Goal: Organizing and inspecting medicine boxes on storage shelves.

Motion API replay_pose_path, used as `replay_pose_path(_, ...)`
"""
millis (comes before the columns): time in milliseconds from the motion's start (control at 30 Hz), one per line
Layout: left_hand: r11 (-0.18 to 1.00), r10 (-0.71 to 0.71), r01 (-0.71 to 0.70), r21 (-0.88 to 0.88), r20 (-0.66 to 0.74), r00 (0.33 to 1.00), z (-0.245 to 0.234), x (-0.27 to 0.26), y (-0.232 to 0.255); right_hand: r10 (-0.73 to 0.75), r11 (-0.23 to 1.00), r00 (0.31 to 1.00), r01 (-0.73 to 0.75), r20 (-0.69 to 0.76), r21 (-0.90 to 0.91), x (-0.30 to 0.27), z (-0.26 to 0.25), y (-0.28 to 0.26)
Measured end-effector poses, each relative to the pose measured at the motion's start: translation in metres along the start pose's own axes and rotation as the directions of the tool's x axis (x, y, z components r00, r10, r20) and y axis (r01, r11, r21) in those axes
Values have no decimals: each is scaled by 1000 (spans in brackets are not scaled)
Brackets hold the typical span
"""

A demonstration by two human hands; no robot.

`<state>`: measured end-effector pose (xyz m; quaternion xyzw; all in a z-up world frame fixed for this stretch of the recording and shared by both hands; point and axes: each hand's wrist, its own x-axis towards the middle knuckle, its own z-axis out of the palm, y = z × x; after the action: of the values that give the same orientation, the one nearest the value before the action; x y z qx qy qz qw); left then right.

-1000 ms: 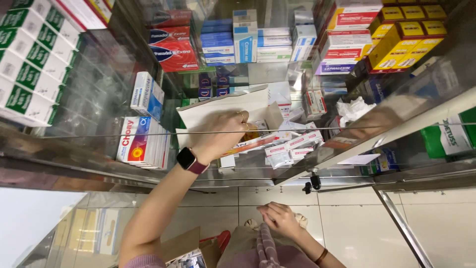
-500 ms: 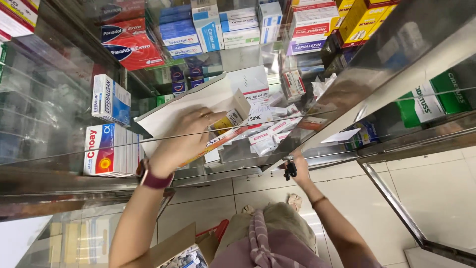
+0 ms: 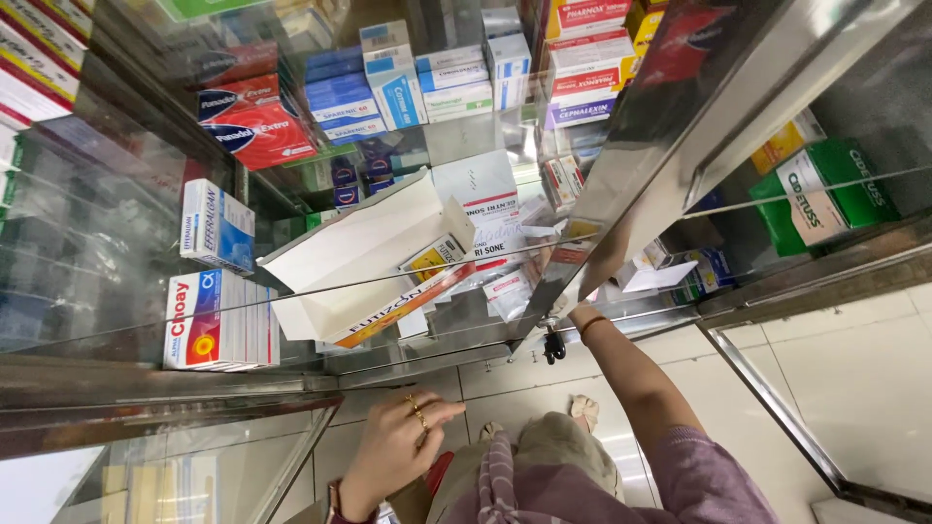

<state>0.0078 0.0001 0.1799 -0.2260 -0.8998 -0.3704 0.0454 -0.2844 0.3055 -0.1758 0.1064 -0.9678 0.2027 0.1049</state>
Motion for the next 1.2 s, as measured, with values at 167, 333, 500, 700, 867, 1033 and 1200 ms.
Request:
replay_pose_path(167, 950, -267, 244, -195, -101, 958, 44, -39, -19, 74, 997, 996, -72, -53, 36, 56, 55, -13)
replay_pose_path(333, 852, -496, 443, -279, -158, 854, 60, -65, -24, 283, 802, 941, -338, 185, 493, 71, 122, 14)
replay_pose_path(500, 784, -605, 544, -297, -174, 777, 69, -75, -32, 317, 258, 803, -585, 504, 769, 93, 155, 29)
replay_pose_path(700, 822, -553, 466, -328, -258, 793, 84, -67, -41, 63, -313, 743, -620, 667, 720, 71, 16, -26)
replay_pose_path(867, 835, -522, 423, -352, -259, 813, 98, -52, -48, 157, -1, 896, -420, 415, 907, 32, -31, -22)
replay_pose_path(1033, 806, -547, 474, -355, -139, 825, 108, -34, -42, 249, -430, 919, -178, 305, 885, 21, -47, 15)
replay_pose_path(1200, 825, -512, 451, -341, -114, 851, 135, -36, -52, 297, -650, 921, 1, 253, 760, -1, -99, 35)
